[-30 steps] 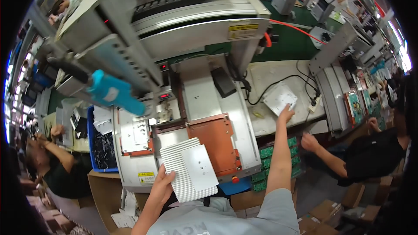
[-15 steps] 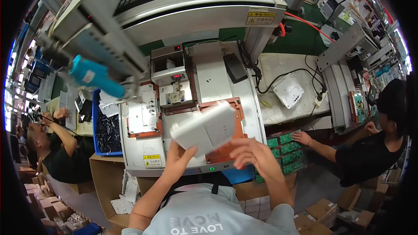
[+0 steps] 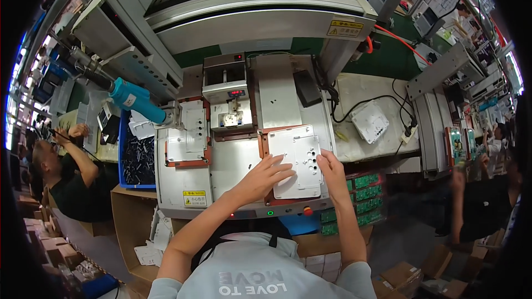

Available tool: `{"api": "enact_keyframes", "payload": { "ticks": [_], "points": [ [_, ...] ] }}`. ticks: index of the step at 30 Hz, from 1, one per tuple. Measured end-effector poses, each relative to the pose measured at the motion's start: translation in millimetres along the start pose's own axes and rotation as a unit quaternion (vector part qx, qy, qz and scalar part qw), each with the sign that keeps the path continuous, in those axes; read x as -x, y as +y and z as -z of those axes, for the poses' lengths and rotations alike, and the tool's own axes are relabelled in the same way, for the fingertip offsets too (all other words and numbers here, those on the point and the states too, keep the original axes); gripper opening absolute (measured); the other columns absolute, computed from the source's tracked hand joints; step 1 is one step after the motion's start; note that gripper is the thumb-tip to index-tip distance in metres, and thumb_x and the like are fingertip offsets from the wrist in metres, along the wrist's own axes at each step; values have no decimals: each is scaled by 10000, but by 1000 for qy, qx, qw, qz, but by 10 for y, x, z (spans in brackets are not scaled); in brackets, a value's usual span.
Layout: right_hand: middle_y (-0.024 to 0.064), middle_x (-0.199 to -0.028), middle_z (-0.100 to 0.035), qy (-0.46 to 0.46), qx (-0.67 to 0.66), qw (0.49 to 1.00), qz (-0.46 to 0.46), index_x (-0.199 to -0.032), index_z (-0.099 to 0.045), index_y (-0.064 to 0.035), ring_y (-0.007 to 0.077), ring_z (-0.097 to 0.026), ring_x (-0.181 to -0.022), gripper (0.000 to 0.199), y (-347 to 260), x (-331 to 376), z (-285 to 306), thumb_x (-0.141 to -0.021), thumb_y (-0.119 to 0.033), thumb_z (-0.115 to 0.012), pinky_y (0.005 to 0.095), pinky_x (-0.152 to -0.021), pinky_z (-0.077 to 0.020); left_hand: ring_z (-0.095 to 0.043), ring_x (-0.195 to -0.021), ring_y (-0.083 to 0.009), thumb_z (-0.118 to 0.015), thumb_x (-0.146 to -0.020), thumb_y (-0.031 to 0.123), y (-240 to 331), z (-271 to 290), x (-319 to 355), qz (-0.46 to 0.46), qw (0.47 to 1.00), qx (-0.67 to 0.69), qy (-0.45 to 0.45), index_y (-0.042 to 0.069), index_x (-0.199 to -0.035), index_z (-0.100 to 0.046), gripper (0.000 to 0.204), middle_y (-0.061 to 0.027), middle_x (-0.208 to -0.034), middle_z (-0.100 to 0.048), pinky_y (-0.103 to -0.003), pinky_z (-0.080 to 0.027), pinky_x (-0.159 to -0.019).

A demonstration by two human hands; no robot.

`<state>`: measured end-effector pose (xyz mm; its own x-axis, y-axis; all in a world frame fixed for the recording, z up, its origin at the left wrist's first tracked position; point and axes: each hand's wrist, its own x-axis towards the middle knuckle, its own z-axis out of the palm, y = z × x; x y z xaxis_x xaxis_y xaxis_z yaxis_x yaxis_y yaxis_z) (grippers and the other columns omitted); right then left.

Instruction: Assembling plastic housings and inserting components using an automated production machine.

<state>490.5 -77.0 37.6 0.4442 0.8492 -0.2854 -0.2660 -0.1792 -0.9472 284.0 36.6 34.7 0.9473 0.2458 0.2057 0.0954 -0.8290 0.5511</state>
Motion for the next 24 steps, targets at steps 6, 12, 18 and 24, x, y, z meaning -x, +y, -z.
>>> {"api": "enact_keyframes", "payload": {
  "ticks": [6, 12, 18, 24],
  "points": [
    [70, -878, -626, 39, 171, 984, 18, -1100, -611, 20, 132, -561, -758, 258, 132, -60, -59, -927, -158, -542, 269, -704, -443, -478, -1174, -289, -609, -848, 143, 161, -73, 22, 70, 995, -28, 63, 150, -1322, -482, 491, -71, -1167, -556, -481, -345, -1026],
    [124, -765, -568, 104, 571, 778, 241, -991, -659, -33, 312, -522, -685, 215, 212, -14, -110, -882, -195, -569, 400, -632, -432, -513, -1115, -313, -652, -803, 345, 383, -276, -129, 141, 961, -232, 45, 116, -1330, -470, 603, -159, -1099, -519, -489, -338, -1022],
    [88, -938, -596, 46, 379, 909, 169, -1033, -664, -43, 161, -574, -841, 202, -219, -590, 123, -885, -145, -572, 280, -730, -449, -504, -1097, -402, -661, -780, 395, 411, -296, -156, 133, 944, -300, -37, 58, -1308, -486, 651, -248, -1087, -510, -491, -257, -1085],
    [52, -1176, -515, -152, 133, 971, 131, -1028, -651, -58, 135, -511, -1000, 181, 145, -1147, 189, -880, -150, -599, 253, -850, -398, -514, -1096, -396, -666, -780, 378, 404, -287, -209, 134, 947, -289, -49, 57, -1297, -497, 632, -250, -1078, -518, -495, -249, -1088]
  ]
}}
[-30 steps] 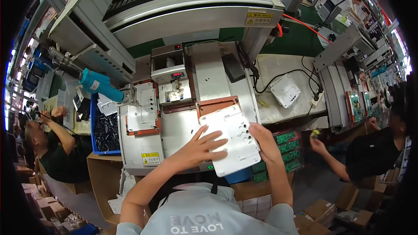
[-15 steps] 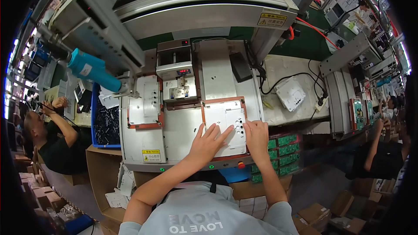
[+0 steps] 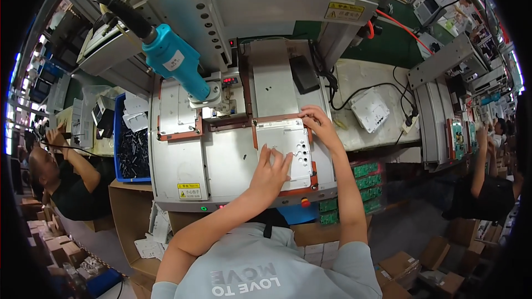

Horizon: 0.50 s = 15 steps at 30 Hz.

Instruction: Assembling plastic housings and inserting components using an automated production machine.

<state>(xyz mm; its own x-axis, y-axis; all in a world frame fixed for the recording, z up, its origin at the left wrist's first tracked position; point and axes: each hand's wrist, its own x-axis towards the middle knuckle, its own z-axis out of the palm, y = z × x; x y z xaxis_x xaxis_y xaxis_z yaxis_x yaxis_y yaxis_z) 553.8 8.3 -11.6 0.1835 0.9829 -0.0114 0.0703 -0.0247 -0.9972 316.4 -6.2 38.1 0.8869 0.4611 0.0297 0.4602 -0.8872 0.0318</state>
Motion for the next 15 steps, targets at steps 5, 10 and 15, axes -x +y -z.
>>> {"api": "enact_keyframes", "payload": {
  "ticks": [5, 10, 15],
  "points": [
    [62, -1121, -526, 17, 28, 999, 33, -1038, -611, -45, 131, -520, -960, 185, -18, -8, -29, -883, -146, -598, 251, -842, -406, -522, -1091, -402, -683, -770, 362, -17, 17, -13, 0, 1000, 15, 8, 65, -1308, -487, 645, -253, -1090, -515, -505, -253, -1086],
    [47, -1039, -543, 251, 68, 965, -24, -1108, -544, -21, 114, -511, -918, 229, -104, 714, -265, -904, -122, -572, 262, -820, -424, -560, -1031, -403, -667, -781, 370, -16, -57, 34, 1, 999, -8, 49, 39, -1300, -486, 641, -245, -1094, -500, -493, -237, -1094],
    [104, -1004, -575, 298, 197, 934, -27, -1008, -565, -15, 216, -539, -906, 212, -95, 1768, -840, -818, -39, -657, 318, -805, -443, -524, -1065, -399, -647, -794, 370, 9, -35, 68, 9, 999, -19, 47, 29, -1290, -501, 619, -251, -1084, -503, -494, -234, -1096]
  ]
}}
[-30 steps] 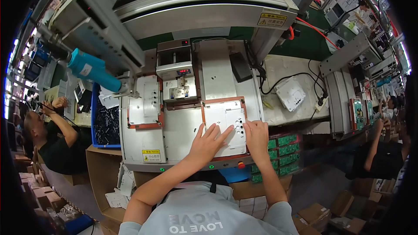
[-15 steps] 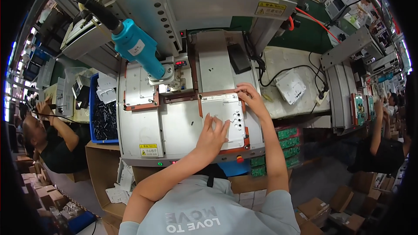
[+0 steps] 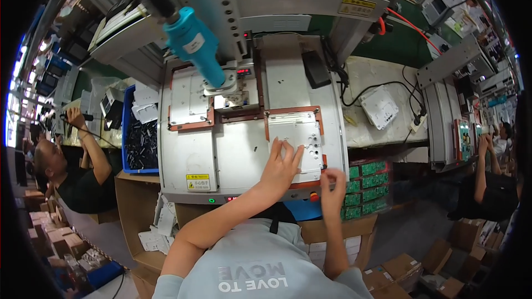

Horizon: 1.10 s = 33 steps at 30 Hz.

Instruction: Assembling plastic housings and inserting components using an automated production machine.

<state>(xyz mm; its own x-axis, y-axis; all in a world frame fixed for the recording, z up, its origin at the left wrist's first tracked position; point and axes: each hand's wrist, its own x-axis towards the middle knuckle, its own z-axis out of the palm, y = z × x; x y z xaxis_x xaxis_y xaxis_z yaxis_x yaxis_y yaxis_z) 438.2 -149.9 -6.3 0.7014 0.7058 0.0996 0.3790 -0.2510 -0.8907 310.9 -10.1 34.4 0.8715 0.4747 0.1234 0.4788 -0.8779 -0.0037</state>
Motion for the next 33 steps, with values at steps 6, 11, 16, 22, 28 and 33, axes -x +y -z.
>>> {"api": "enact_keyframes", "payload": {
  "ticks": [6, 11, 16, 22, 28, 33],
  "points": [
    [115, -1214, -519, 85, -34, 996, 1, -997, -651, -12, 227, -516, -1079, 138, -65, 267, -206, -899, -6, -554, 336, -915, -423, -452, -1132, -428, -667, -791, 296, 18, -89, 19, -3, 996, 80, 38, 33, -1311, -467, 616, -276, -1138, -490, -500, -270, -1071],
    [128, -1292, -481, 51, 138, 984, 96, -1071, -626, -10, 218, -510, -1076, 199, -188, 239, -67, -874, -12, -598, 337, -912, -420, -429, -1227, -357, -611, -847, 198, -525, -61, 387, -25, 951, 307, 29, 69, -1356, -406, 563, -195, -1276, -458, -485, -282, -1078],
    [65, -848, -582, 71, 51, 996, 15, -916, -571, -8, 130, -550, -750, 65, -252, 671, -294, -877, -47, -605, 264, -704, -462, -454, -1259, -279, -555, -904, 101, -1270, 216, 1489, 218, 861, 454, 78, 53, -1272, -530, 372, -155, -1312, -516, -359, -323, -1073],
    [79, -740, -584, -42, -5, 997, -72, -856, -570, 4, 143, -556, -667, 115, -89, 1095, -842, -847, -69, -657, 272, -646, -460, -544, -1099, -170, -511, -949, 100, -1943, -97, 3186, 519, 713, 371, 290, 8, -1245, -547, 312, -112, -1151, -606, -288, -402, -956],
    [45, -736, -551, -8, 58, 998, -38, -804, -560, 0, 130, -499, -661, 132, 146, 1165, -907, -845, -77, -660, 271, -645, -439, -583, -982, -192, -537, -930, 127, -2078, -967, 4881, 674, 620, 244, 321, 42, -1236, -556, 318, -129, -1066, -626, -303, -444, -881],
    [28, -721, -547, -69, 60, 995, -32, -796, -566, -6, 100, -474, -607, 139, -368, 1250, -1124, -835, -76, -679, 243, -597, -423, -630, -848, -248, -560, -869, 166, -1838, -1674, 5647, 775, 557, 210, 214, 38, -1188, -583, 345, -182, -911, -655, -344, -474, -779]
  ]
}}
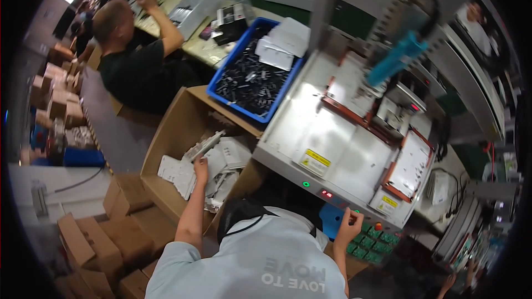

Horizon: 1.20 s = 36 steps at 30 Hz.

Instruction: Assembling plastic housings and inserting components using an automated production machine.

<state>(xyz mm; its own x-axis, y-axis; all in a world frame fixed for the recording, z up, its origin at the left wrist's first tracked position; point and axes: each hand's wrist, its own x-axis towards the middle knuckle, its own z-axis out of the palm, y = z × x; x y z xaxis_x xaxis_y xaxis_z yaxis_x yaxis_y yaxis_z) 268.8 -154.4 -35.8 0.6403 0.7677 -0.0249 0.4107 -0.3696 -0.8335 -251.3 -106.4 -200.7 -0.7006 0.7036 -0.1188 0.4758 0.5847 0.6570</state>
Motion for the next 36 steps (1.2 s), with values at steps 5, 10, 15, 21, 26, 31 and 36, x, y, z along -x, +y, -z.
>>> {"api": "enact_keyframes", "payload": {
  "ticks": [5, 10, 15, 21, 26, 31, 36],
  "points": [
    [53, -756, -587, -152, -39, 978, 138, -795, -593, -14, 112, -541, -667, 100, -794, 76, -520, -807, -33, -691, 238, -624, -432, -631, -856, -328, -540, -863, 122, -88, -297, -72, -15, 995, 10, -94, 74, -1189, -580, 333, -173, -924, -663, -377, -480, -764],
    [88, -765, -608, -269, -43, 923, 272, -800, -602, -9, 168, -585, -669, 105, -1708, -129, -1167, -776, -3, -704, 272, -618, -464, -566, -858, -349, -513, -794, -8, 200, -506, -146, -215, 935, -225, -168, 156, -1230, -577, 470, -147, -908, -612, -434, -458, -776],
    [96, -776, -627, -344, -96, 856, 373, -819, -605, -14, 188, -619, -690, 89, -2372, -89, -1765, -791, -27, -688, 287, -636, -481, -535, -892, -331, -520, -758, -11, -131, -541, -279, -259, 933, -162, -189, 228, -1203, -606, 512, -124, -968, -589, -446, -440, -764],
    [78, -752, -609, -413, -64, 838, 351, -843, -643, -70, 260, -577, -684, 104, -2247, 390, -2017, -798, -143, -702, 357, -617, -446, -526, -898, -304, -525, -785, 7, 2, -509, -229, -284, 924, -190, -174, 203, -1166, -631, 441, -91, -972, -585, -417, -431, -779],
    [83, -748, -604, -427, -46, 851, 302, -880, -632, -60, 253, -576, -676, 134, -2164, 432, -2012, -819, -163, -692, 349, -601, -445, -501, -948, -318, -551, -782, 6, 188, -427, -269, -329, 929, -68, -152, 145, -1131, -644, 387, -123, -975, -557, -422, -418, -821],
    [87, -760, -608, -436, -46, 843, 312, -869, -627, -68, 275, -581, -702, 119, -2033, 516, -2020, -833, -173, -670, 364, -624, -454, -476, -1026, -352, -540, -790, -36, 339, -342, -372, -261, 944, -4, -203, 86, -1086, -652, 339, -181, -1044, -490, -413, -385, -920],
    [70, -796, -615, -469, -42, 819, 328, -866, -622, -77, 270, -582, -726, 107, -1946, 614, -1982, -844, -178, -649, 366, -651, -458, -462, -979, -338, -553, -782, -33, 420, -204, -492, -258, 947, -2, -193, 88, -1078, -653, 336, -162, -997, -466, -395, -385, -890]
  ]
}}
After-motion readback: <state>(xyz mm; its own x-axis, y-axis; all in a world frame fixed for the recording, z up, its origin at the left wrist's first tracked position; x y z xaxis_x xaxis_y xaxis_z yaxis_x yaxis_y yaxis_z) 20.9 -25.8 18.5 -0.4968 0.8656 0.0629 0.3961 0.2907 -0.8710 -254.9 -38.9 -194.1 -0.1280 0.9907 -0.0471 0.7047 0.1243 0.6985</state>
